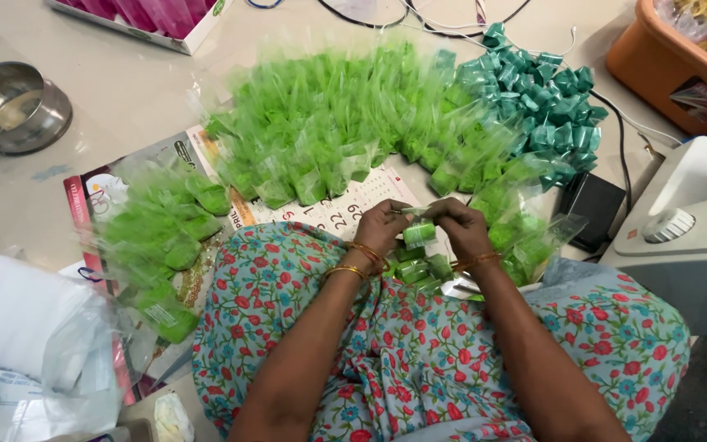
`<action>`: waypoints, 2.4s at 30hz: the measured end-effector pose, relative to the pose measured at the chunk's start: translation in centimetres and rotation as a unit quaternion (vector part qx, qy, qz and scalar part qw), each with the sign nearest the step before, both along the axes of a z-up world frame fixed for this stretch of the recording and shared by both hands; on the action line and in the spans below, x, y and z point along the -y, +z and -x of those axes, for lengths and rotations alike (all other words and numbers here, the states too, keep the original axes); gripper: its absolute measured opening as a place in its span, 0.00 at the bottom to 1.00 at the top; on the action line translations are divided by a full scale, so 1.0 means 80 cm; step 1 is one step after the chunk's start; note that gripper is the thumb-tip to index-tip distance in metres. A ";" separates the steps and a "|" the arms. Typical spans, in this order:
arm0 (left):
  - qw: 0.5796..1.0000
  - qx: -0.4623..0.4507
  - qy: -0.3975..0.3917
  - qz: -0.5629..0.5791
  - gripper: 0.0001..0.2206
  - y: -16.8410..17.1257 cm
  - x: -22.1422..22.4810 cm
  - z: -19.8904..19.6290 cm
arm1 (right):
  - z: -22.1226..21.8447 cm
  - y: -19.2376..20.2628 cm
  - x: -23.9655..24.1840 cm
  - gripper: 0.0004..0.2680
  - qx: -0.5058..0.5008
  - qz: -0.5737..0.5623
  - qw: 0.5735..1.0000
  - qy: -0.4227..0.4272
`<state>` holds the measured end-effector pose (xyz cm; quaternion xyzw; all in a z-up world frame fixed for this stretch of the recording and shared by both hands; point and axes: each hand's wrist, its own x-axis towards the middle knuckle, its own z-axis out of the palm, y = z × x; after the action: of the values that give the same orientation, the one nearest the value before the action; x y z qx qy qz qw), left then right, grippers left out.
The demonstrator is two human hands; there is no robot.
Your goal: The person measures green powder and packages it into small plastic bags.
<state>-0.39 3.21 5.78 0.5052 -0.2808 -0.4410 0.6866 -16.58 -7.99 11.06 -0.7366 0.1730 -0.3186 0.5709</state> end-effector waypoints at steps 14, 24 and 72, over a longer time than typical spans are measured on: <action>0.990 -0.139 -0.027 -0.017 0.07 0.060 -0.026 0.001 | 0.005 0.003 0.007 0.06 -0.049 -0.039 0.998 -0.027; 0.963 -0.263 -0.044 -0.046 0.06 0.045 -0.019 0.004 | 0.006 0.050 -0.024 0.06 -0.080 0.266 0.956 -0.098; 0.812 0.559 -0.007 -0.171 0.06 -0.058 0.032 -0.007 | -0.029 -0.067 0.006 0.05 -0.320 0.345 0.882 -0.013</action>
<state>0.20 0.65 1.15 0.7717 -0.5398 -0.1283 0.3110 -14.29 -8.51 5.70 -0.9466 0.2349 -0.1123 0.1899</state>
